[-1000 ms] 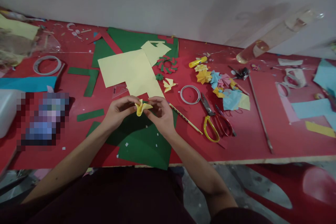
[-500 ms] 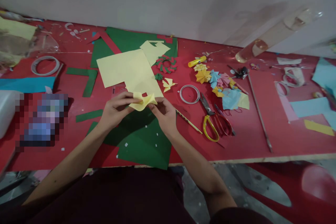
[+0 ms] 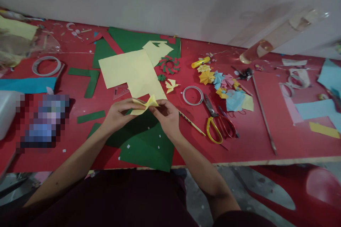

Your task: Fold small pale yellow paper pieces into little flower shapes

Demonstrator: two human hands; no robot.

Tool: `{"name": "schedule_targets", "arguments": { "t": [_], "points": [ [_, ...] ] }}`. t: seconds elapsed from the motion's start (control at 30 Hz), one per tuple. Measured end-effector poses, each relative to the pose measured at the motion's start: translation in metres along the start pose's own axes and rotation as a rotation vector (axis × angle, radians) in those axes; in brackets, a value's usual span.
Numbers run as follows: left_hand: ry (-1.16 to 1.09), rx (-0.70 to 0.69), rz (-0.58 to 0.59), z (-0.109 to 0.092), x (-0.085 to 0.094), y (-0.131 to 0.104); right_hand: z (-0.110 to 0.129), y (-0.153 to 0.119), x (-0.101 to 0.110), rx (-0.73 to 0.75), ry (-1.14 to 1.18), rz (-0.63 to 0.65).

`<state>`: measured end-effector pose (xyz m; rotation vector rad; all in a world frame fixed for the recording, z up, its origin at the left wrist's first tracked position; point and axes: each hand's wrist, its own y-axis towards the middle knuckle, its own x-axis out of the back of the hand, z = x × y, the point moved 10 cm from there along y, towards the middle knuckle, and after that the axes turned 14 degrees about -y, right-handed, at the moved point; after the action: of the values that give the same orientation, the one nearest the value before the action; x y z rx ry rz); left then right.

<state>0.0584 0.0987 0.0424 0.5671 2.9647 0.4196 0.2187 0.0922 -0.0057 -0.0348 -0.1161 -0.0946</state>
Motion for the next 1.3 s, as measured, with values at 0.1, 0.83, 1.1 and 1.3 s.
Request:
{"name": "schedule_targets", "arguments": {
  "t": [0.1, 0.83, 1.1, 1.3],
  "points": [
    [0.021, 0.007, -0.028, 0.001, 0.002, -0.001, 0.0, 0.0, 0.002, -0.002, -0.015, -0.015],
    [0.215, -0.007, -0.033, 0.002, 0.0, -0.004, 0.018, 0.002, -0.006, 0.109, -0.122, 0.055],
    [0.212, 0.036, -0.034, 0.007, 0.0, -0.005, 0.016, 0.001, -0.005, 0.116, -0.135, 0.061],
    [0.193, 0.043, -0.103, 0.013, 0.003, -0.007, 0.025, -0.003, -0.009, 0.248, -0.162, 0.096]
  ]
}}
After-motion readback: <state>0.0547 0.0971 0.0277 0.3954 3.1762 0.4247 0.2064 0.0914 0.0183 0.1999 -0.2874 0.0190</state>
